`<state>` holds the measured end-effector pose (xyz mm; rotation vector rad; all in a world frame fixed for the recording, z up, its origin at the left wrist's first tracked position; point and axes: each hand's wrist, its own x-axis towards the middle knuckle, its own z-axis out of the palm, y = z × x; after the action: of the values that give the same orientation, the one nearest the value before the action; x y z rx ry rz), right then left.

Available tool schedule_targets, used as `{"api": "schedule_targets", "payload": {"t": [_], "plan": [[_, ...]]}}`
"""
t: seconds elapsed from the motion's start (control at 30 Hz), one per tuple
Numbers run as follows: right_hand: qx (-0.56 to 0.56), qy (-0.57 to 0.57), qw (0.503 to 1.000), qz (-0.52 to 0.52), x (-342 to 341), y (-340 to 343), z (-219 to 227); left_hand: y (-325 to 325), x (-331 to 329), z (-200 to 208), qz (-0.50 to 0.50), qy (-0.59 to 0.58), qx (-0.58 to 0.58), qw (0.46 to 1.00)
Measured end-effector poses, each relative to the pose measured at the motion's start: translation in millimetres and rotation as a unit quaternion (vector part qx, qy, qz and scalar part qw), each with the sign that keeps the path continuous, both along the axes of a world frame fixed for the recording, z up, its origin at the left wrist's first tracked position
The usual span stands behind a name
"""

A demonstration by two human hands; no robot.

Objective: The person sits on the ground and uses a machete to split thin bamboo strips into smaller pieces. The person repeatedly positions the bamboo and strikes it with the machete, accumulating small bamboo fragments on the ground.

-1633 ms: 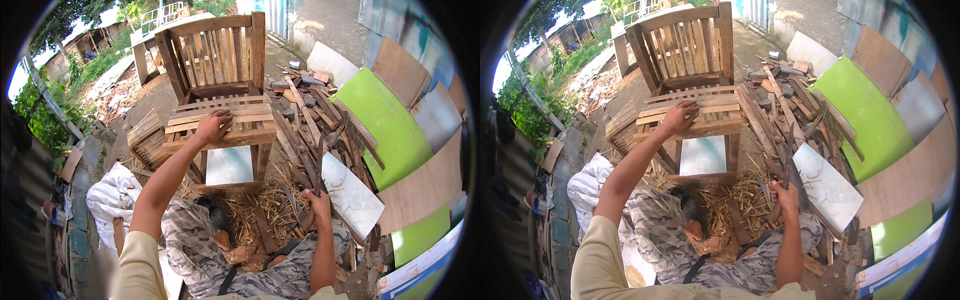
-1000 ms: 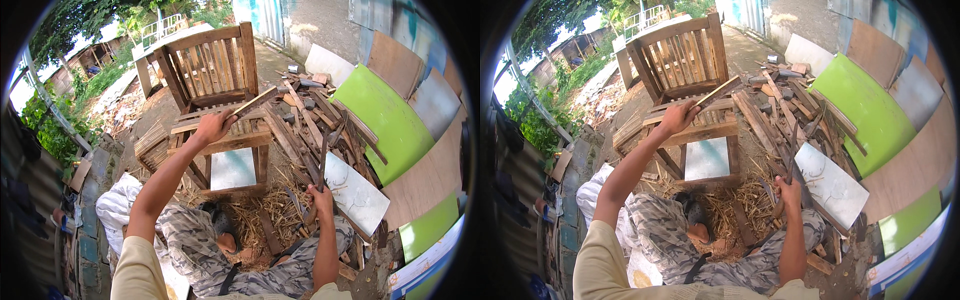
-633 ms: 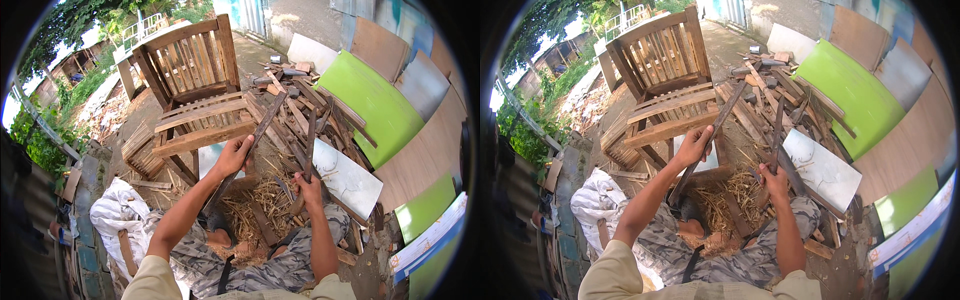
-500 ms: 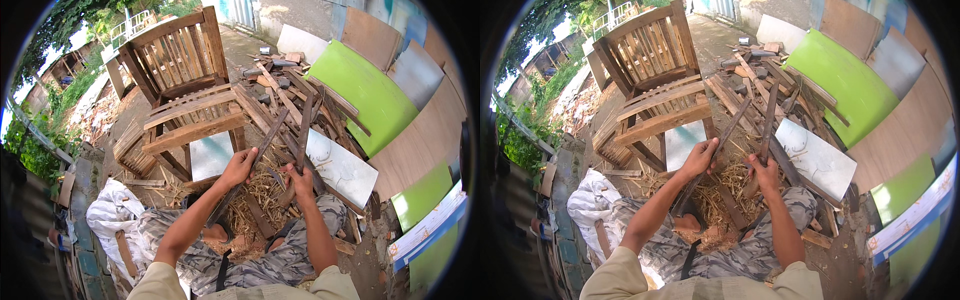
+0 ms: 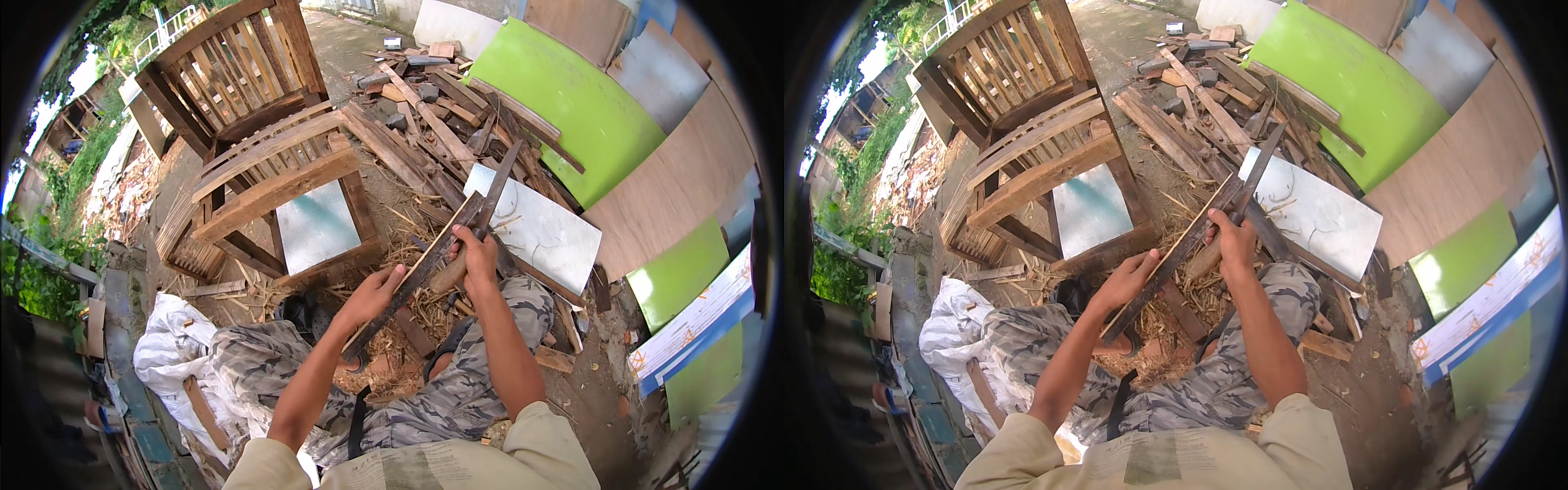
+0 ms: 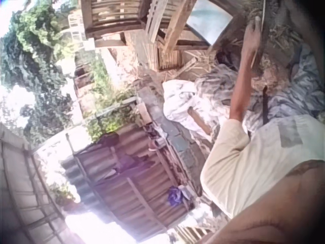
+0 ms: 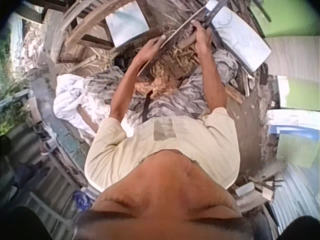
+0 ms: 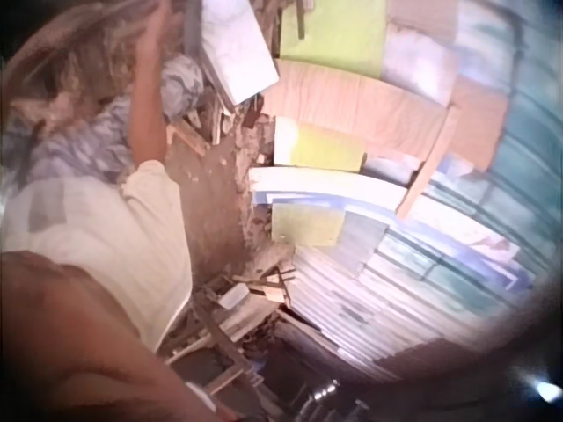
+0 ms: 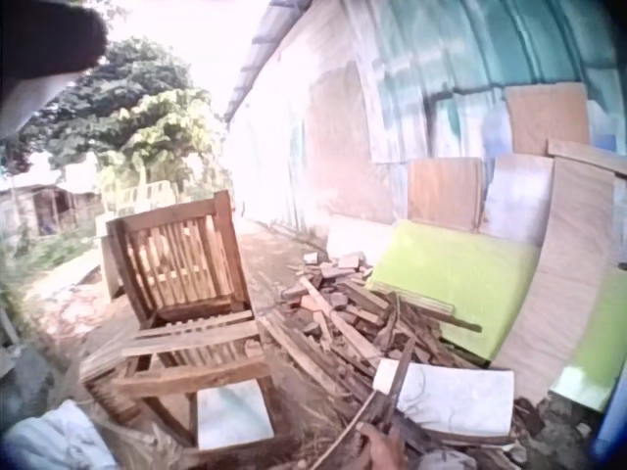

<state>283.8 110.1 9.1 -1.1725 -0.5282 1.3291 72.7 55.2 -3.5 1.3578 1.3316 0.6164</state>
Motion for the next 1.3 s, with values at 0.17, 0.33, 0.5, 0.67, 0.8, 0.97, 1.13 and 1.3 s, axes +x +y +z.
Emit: {"api": "schedule_targets", "payload": {"t": [0.17, 0.33, 0.5, 0.67, 0.8, 0.97, 1.13, 1.3], "plan": [[0.007, 0.0, 0.995, -0.103, 27.6, 14.9, -8.0, -43.0, -60.9, 15.7, -0.055, 0.06, -0.11, 0.991], [-0.014, 0.04, 0.992, -0.116, 47.4, 19.1, -24.7, -63.6, -101.4, 13.5, 0.143, -0.067, -0.011, 0.987], [-0.112, 0.068, 0.991, -0.043, 42.0, 14.1, -68.7, -52.6, -68.6, 21.5, 0.324, -0.224, 0.157, 0.906], [-0.253, 0.105, 0.96, 0.064, 2.4, -30.3, -120.0, -42.1, -47.8, 18.4, 0.393, -0.584, 0.221, 0.675], [-0.327, 0.029, 0.93, 0.166, -11.1, -63.5, -144.4, -50.0, -68.8, 16.9, 0.339, -0.583, 0.264, 0.69], [-0.345, -0.034, 0.907, 0.238, -1.2, -83.4, -152.0, -46.6, -63.6, -5.7, 0.347, -0.532, 0.275, 0.721], [-0.318, -0.129, 0.904, 0.257, -16.6, -95.7, -111.0, -36.1, -47.7, -42.3, 0.377, -0.419, 0.257, 0.785], [-0.228, -0.351, 0.842, 0.341, -39.9, -118.3, -116.0, -24.4, -35.6, -79.6, 0.36, -0.327, 0.273, 0.83]]}}
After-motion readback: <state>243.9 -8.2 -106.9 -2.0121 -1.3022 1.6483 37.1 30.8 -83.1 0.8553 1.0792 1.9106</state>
